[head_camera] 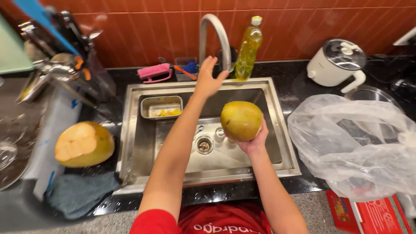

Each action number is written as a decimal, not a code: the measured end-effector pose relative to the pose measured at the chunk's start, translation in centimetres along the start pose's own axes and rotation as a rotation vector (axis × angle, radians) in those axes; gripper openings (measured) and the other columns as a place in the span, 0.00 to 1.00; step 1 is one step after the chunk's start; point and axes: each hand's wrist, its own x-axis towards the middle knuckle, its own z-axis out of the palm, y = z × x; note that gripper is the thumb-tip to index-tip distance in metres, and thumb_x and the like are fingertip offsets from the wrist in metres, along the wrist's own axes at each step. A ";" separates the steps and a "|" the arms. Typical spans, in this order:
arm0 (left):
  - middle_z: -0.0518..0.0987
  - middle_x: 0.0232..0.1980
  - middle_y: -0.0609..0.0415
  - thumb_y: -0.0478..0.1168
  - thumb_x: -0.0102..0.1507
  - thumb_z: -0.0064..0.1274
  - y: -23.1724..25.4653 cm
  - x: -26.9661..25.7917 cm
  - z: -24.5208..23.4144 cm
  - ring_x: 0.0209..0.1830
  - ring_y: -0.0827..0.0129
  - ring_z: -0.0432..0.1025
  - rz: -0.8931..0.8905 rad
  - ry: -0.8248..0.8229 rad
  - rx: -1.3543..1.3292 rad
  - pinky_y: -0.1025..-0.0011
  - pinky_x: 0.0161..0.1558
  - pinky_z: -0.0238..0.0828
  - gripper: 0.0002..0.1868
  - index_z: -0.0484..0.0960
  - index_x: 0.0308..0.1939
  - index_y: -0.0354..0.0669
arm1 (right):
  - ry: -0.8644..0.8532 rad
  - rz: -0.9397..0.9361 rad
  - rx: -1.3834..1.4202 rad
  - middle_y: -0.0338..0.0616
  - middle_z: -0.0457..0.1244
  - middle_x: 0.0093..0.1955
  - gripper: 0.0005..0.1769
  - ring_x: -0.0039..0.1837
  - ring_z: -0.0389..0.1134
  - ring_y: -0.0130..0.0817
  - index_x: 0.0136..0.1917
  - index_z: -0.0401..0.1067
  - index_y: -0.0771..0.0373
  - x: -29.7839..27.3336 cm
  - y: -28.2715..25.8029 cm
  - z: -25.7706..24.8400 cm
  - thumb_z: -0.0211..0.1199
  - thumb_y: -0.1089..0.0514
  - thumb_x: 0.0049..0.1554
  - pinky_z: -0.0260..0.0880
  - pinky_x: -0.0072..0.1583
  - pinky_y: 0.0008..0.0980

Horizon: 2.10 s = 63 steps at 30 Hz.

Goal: Wash coconuts in a sink and place them on a counter.

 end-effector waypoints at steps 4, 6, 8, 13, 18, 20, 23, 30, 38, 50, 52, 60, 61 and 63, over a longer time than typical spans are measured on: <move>0.71 0.69 0.32 0.49 0.61 0.62 -2.9 1.3 2.1 0.69 0.44 0.64 -0.107 -0.067 0.067 0.58 0.68 0.59 0.35 0.73 0.65 0.30 | 0.030 0.022 0.009 0.49 0.59 0.75 0.40 0.72 0.60 0.61 0.72 0.66 0.47 1.3 -0.6 -1.2 0.49 0.25 0.55 0.59 0.65 0.75; 0.73 0.68 0.37 0.50 0.64 0.56 -2.1 1.2 1.2 0.70 0.46 0.64 -0.248 -0.147 0.102 0.58 0.70 0.58 0.31 0.74 0.65 0.32 | 0.033 0.064 -0.008 0.50 0.59 0.75 0.40 0.72 0.60 0.62 0.71 0.66 0.48 1.8 -0.8 -0.3 0.49 0.25 0.55 0.59 0.66 0.76; 0.74 0.67 0.38 0.50 0.65 0.54 -1.9 -0.3 0.2 0.70 0.46 0.65 -0.230 -0.178 0.130 0.59 0.70 0.59 0.29 0.76 0.64 0.34 | 0.042 0.097 -0.020 0.50 0.58 0.75 0.40 0.72 0.60 0.62 0.71 0.66 0.48 3.2 -0.7 0.1 0.49 0.25 0.55 0.58 0.65 0.76; 0.77 0.66 0.39 0.51 0.69 0.48 -1.3 -5.7 -3.3 0.68 0.48 0.68 -0.247 -0.269 0.200 0.60 0.69 0.63 0.26 0.77 0.65 0.37 | -0.016 0.223 -0.068 0.50 0.59 0.74 0.40 0.72 0.59 0.63 0.70 0.66 0.48 6.1 0.4 1.5 0.49 0.24 0.54 0.55 0.66 0.77; 0.80 0.60 0.44 0.62 0.64 0.53 2.0 -11.0 -3.3 0.60 0.62 0.74 -0.889 -0.119 -0.379 0.66 0.61 0.69 0.38 0.71 0.68 0.40 | 0.014 0.301 -0.192 0.47 0.61 0.72 0.39 0.70 0.62 0.60 0.70 0.67 0.48 7.1 0.6 3.3 0.48 0.26 0.54 0.59 0.64 0.76; 0.79 0.59 0.47 0.62 0.61 0.55 3.0 -11.9 -3.3 0.58 0.62 0.74 -1.014 -0.021 -0.568 0.64 0.58 0.70 0.38 0.74 0.65 0.40 | 0.002 0.264 -0.283 0.46 0.63 0.70 0.38 0.69 0.64 0.55 0.69 0.68 0.49 8.0 0.6 2.7 0.49 0.27 0.55 0.62 0.64 0.69; 0.79 0.56 0.49 0.61 0.59 0.59 3.9 -12.5 -1.7 0.56 0.62 0.74 -1.080 0.156 -0.759 0.62 0.55 0.71 0.36 0.78 0.61 0.40 | -0.025 0.124 -0.522 0.43 0.65 0.67 0.36 0.66 0.67 0.44 0.69 0.68 0.53 8.4 -0.8 3.2 0.52 0.30 0.58 0.68 0.63 0.53; 0.77 0.57 0.40 0.54 0.66 0.57 6.6 -10.6 1.5 0.58 0.52 0.74 -0.384 0.327 -0.147 0.62 0.60 0.70 0.29 0.75 0.63 0.38 | -0.102 -0.271 -0.907 0.45 0.67 0.62 0.31 0.62 0.69 0.35 0.68 0.69 0.62 11.7 -3.2 1.4 0.68 0.47 0.57 0.71 0.61 0.37; 0.83 0.53 0.45 0.63 0.66 0.50 1.5 -7.3 2.6 0.52 0.54 0.77 -0.982 0.002 -0.737 0.58 0.54 0.74 0.32 0.81 0.58 0.40 | -0.163 -0.879 -1.201 0.50 0.63 0.67 0.45 0.67 0.66 0.40 0.71 0.67 0.63 9.1 -3.8 2.2 0.79 0.48 0.45 0.67 0.68 0.38; 0.81 0.57 0.45 0.60 0.58 0.59 5.6 -8.1 3.0 0.54 0.54 0.76 -0.939 -0.108 -0.674 0.57 0.54 0.72 0.32 0.79 0.60 0.47 | -0.328 -0.787 -1.042 0.52 0.59 0.73 0.44 0.72 0.62 0.44 0.78 0.58 0.60 10.0 -5.8 -0.2 0.68 0.44 0.54 0.62 0.73 0.40; 0.80 0.59 0.43 0.57 0.59 0.64 6.8 -8.8 2.4 0.58 0.55 0.76 -0.722 0.025 -0.479 0.60 0.59 0.72 0.33 0.79 0.62 0.43 | -0.277 -0.549 -0.864 0.50 0.60 0.72 0.39 0.71 0.63 0.41 0.78 0.57 0.60 10.7 -6.1 0.9 0.63 0.45 0.59 0.63 0.71 0.38; 0.76 0.62 0.44 0.54 0.59 0.66 7.8 -10.2 -1.7 0.62 0.53 0.74 -0.399 0.258 -0.120 0.62 0.63 0.71 0.37 0.75 0.67 0.39 | -0.220 -0.184 -0.772 0.44 0.67 0.59 0.27 0.58 0.68 0.33 0.66 0.71 0.64 14.7 -2.6 2.5 0.66 0.48 0.58 0.70 0.59 0.34; 0.76 0.62 0.44 0.54 0.59 0.66 7.6 -9.5 -1.9 0.62 0.53 0.74 -0.395 0.261 -0.118 0.62 0.63 0.71 0.37 0.75 0.67 0.39 | -0.225 -0.186 -0.772 0.44 0.67 0.59 0.27 0.58 0.68 0.33 0.66 0.71 0.64 14.2 -2.6 3.2 0.66 0.48 0.58 0.70 0.59 0.34; 0.78 0.60 0.47 0.57 0.55 0.67 7.4 -9.2 -2.0 0.59 0.58 0.75 -0.789 0.225 -0.397 0.63 0.58 0.73 0.40 0.75 0.65 0.41 | -0.287 -0.422 -0.970 0.45 0.68 0.59 0.30 0.59 0.68 0.34 0.66 0.71 0.65 12.6 -2.3 3.7 0.70 0.51 0.55 0.69 0.62 0.34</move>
